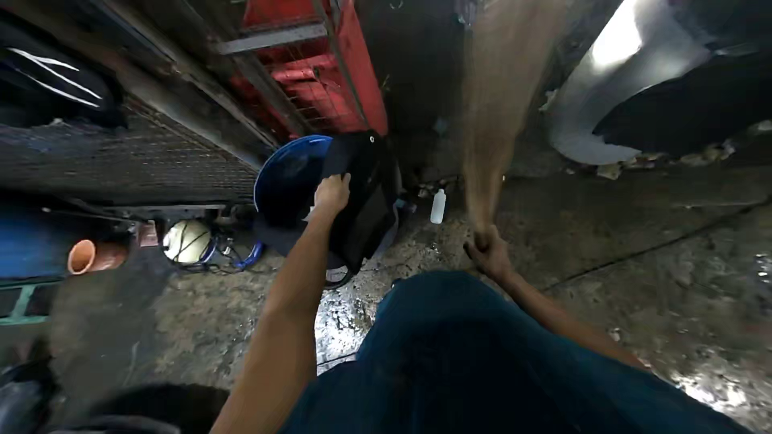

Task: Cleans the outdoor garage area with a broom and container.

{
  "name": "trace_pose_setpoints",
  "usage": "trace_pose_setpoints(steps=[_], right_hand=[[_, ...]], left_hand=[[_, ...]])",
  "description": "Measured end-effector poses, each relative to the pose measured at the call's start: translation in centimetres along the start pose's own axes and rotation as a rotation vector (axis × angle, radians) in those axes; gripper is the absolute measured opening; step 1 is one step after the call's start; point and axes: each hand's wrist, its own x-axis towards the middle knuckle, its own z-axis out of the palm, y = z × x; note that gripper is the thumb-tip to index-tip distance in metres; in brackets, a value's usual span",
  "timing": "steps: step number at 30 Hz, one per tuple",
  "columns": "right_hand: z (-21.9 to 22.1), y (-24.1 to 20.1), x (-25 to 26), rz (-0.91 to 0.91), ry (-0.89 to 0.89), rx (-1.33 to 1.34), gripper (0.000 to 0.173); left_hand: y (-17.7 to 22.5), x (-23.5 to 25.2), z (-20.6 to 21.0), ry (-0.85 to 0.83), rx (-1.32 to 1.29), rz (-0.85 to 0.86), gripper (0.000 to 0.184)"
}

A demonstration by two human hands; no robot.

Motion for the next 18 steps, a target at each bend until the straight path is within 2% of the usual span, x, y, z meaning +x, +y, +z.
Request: trace_pose_setpoints(steps=[2, 3, 4, 6, 8, 10, 11, 12, 13, 16, 17, 18], right_hand=[[1.8, 2.8, -0.3, 0.111, -0.382, -0.276, 0.064], [2.3, 4.9, -1.2, 0.199, -0.514, -0.330, 0.064], [2.4, 6.7, -2.5, 0.283, -0.538, -0.328, 0.064], [0.1, 7.7, -2.1, 0.361, -0.383, -0.218, 0.057], [-0.9, 7.0, -4.6, 0.419, -0.173, -0.057, 0.059], [-1.4, 3.3, -2.0, 0.299, 0.099, 0.081, 0.072], [-0.9, 1.4, -0.7, 0.218, 0.162, 0.147, 0.075], [0.0, 0.6, 0.2, 0.149, 0.150, 0.168, 0.075], [1.1, 0.8, 0.5, 0.130, 0.051, 0.109, 0.071], [2.9, 4.8, 0.5, 0.272, -0.482, -0.268, 0.064], [3.1, 5.9, -0.6, 0.348, -0.574, -0.315, 0.063], [2.8, 6.8, -1.1, 0.401, -0.581, -0.303, 0.062]], left_hand=[[-0.2, -0.1, -0.6, 0.003, 0.010, -0.005, 0.063], [-0.7, 0.0, -0.4, -0.005, 0.013, -0.010, 0.063], [-1.5, -0.2, 0.2, -0.013, 0.007, -0.020, 0.064], [-2.2, 0.5, 0.3, 0.037, -0.060, -0.035, 0.062], [-3.1, -0.5, 1.5, 0.015, -0.128, -0.056, 0.060], [-2.1, 0.2, 1.1, 0.028, -0.171, -0.040, 0.060], [-1.5, 0.2, 0.9, 0.028, -0.181, -0.026, 0.059], [-1.0, 0.0, 0.7, 0.021, -0.180, -0.014, 0.059], [-0.5, -0.3, 0.7, 0.011, -0.165, -0.003, 0.059], [0.9, -0.2, 0.0, 0.008, -0.103, 0.048, 0.059], [0.9, -0.3, 0.3, -0.003, -0.098, 0.058, 0.059], [0.8, -0.4, 0.4, -0.001, -0.097, 0.058, 0.058]])
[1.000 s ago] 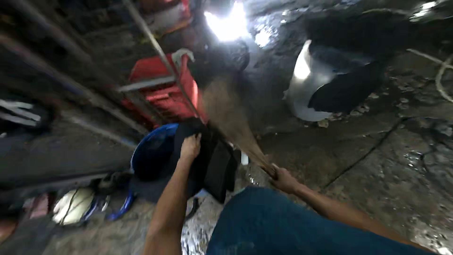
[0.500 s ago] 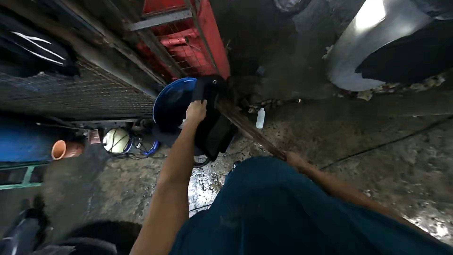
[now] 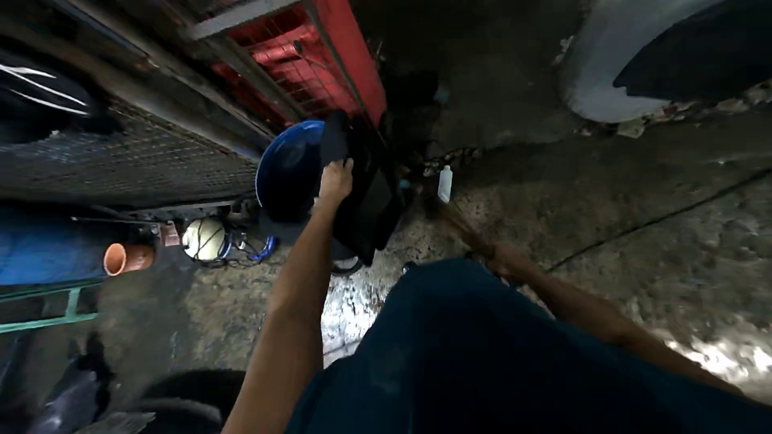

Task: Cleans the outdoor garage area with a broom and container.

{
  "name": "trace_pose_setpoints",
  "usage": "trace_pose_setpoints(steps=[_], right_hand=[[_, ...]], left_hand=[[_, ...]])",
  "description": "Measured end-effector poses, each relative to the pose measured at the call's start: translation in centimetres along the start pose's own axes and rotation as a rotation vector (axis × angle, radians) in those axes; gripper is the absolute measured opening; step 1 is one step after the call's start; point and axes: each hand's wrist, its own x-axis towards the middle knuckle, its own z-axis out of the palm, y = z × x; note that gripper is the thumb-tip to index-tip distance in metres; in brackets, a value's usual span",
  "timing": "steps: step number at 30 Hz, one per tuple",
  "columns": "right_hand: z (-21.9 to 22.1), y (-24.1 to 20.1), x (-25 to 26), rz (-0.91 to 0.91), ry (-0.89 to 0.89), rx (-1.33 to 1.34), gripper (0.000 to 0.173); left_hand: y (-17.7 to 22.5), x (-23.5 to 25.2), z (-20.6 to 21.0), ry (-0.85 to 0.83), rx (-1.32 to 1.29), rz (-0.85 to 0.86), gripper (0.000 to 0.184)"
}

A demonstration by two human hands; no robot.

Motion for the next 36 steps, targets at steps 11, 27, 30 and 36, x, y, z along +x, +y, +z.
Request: trace_pose_setpoints(steps=[11, 27, 30, 36], right_hand=[[-0.1, 3.1, -3.4, -0.099, 0.075, -0.130, 0.069], [-0.4, 6.7, -5.5, 0.000, 0.215, -0.089, 0.056], [0.1, 3.2, -7.8, -0.127, 0.396, 0.118, 0.060], [2.1, 5.2, -1.5, -0.028, 0.029, -0.165, 0.065]], left_hand=[[2.5, 3.7, -0.9, 0.015, -0.161, 0.011, 0.059], [-1.0, 4.3, 0.6, 0.063, -0.741, -0.324, 0.059], [-1.7, 4.3, 2.3, 0.042, -0.720, -0.378, 0.065], [1.0, 3.4, 0.1, 0.037, -0.674, -0.292, 0.062]])
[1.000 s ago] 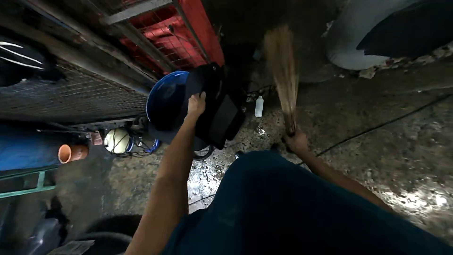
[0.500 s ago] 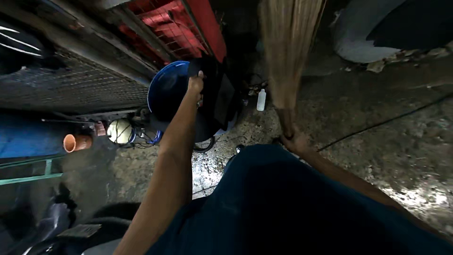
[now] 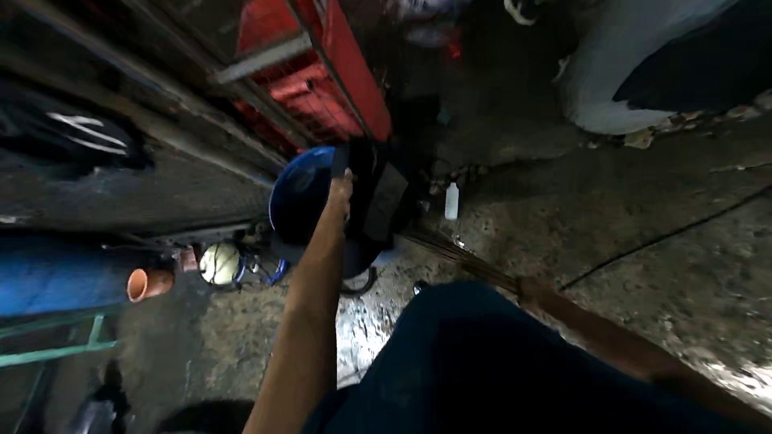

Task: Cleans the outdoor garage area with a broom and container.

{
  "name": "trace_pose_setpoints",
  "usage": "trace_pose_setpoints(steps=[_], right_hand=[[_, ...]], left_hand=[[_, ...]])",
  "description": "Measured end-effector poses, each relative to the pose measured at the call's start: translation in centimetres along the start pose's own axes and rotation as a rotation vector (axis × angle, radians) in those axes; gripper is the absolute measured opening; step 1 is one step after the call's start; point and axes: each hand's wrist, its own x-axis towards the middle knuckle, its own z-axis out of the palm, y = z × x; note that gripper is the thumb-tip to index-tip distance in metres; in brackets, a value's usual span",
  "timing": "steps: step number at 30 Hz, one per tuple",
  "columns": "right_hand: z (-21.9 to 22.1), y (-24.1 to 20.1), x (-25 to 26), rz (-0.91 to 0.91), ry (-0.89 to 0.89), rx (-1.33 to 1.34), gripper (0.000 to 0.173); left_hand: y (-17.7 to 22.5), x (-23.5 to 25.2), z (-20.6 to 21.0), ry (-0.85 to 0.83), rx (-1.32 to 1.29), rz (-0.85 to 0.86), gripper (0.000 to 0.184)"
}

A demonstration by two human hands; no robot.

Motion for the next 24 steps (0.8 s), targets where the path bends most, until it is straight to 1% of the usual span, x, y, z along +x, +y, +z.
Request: trace_pose_setpoints(steps=[1, 2, 3, 4, 5, 6, 7, 8, 9, 10, 11, 12, 13, 14, 15, 17, 18, 19, 20, 21, 23, 24], right_hand=[[-0.2, 1.6, 0.5, 0.063, 0.008, 0.032, 0.060], [-0.5, 2.8, 0.8, 0.118, 0.068, 0.096, 0.057], [-0.3, 2.8, 0.3, 0.141, 0.155, 0.184, 0.057], [-0.5, 1.4, -0.5, 0.125, 0.257, 0.276, 0.060], [-1.6, -1.1, -1.5, 0.076, 0.360, 0.355, 0.062], [-2.7, -3.8, -2.1, 0.001, 0.432, 0.409, 0.066], [-3.7, -6.2, -2.4, -0.070, 0.449, 0.433, 0.069], [-4.5, -7.7, -1.8, -0.129, 0.417, 0.408, 0.070], [-5.0, -8.3, -0.4, -0.159, 0.354, 0.320, 0.067], [-5.0, -8.3, 1.0, -0.157, 0.255, 0.229, 0.065], [-4.4, -7.9, 2.2, -0.119, 0.152, 0.178, 0.066], [-3.3, -7.5, 3.1, -0.060, 0.099, 0.175, 0.067], [-3.1, -6.8, 4.1, -0.005, 0.099, 0.205, 0.068], [-3.6, -5.8, 5.1, 0.039, 0.148, 0.251, 0.070], [-4.0, -5.5, 5.0, 0.064, 0.206, 0.324, 0.070], [-4.6, -6.5, 2.6, 0.020, 0.340, 0.467, 0.066], [-5.3, -6.9, 1.1, -0.039, 0.389, 0.489, 0.067], [-5.0, -6.9, 0.1, -0.099, 0.400, 0.467, 0.068], [-3.9, -6.3, -0.4, -0.139, 0.356, 0.408, 0.069], [-2.6, -4.7, 0.0, -0.141, 0.299, 0.324, 0.069], [0.1, 0.3, 1.8, -0.035, 0.183, 0.182, 0.068], [1.1, 2.0, 1.7, 0.029, 0.110, 0.163, 0.065]], left_hand=[[-0.7, 0.1, -0.3, -0.003, -0.007, 0.011, 0.062], [-1.8, 0.8, -0.4, 0.006, -0.036, 0.017, 0.064], [-3.4, 1.3, -0.5, 0.018, -0.056, 0.011, 0.065], [-4.5, 1.7, -0.4, 0.023, -0.073, 0.000, 0.063], [-5.1, 2.3, 0.1, 0.027, -0.080, 0.003, 0.062], [-5.4, 2.6, 0.8, 0.027, -0.074, 0.017, 0.061], [-5.3, 2.7, 1.5, 0.029, -0.055, 0.034, 0.059], [-4.4, 2.8, 2.1, 0.030, -0.023, 0.061, 0.058], [-2.7, 2.6, 2.5, 0.034, 0.018, 0.091, 0.057], [-1.4, 2.3, 2.6, 0.041, 0.057, 0.104, 0.058], [-1.2, 2.1, 2.5, 0.052, 0.080, 0.098, 0.058], [-1.6, 2.1, 2.1, 0.054, 0.074, 0.081, 0.059], [-1.9, 2.5, 2.1, 0.067, 0.048, 0.079, 0.059], [-1.8, 3.0, 2.5, 0.074, 0.012, 0.087, 0.059], [-1.6, 3.1, 2.9, 0.074, -0.007, 0.092, 0.059], [-0.7, 3.0, 3.8, 0.072, -0.016, 0.110, 0.058], [0.1, 2.9, 4.4, 0.076, -0.046, 0.112, 0.057], [0.2, 2.7, 4.4, 0.081, -0.089, 0.100, 0.056], [0.2, 2.7, 4.0, 0.090, -0.143, 0.086, 0.056], [0.7, 2.6, 3.8, 0.104, -0.201, 0.094, 0.055], [1.9, 2.7, 3.9, 0.108, -0.243, 0.133, 0.056], [1.2, 2.9, 3.5, 0.095, -0.225, 0.150, 0.059]])
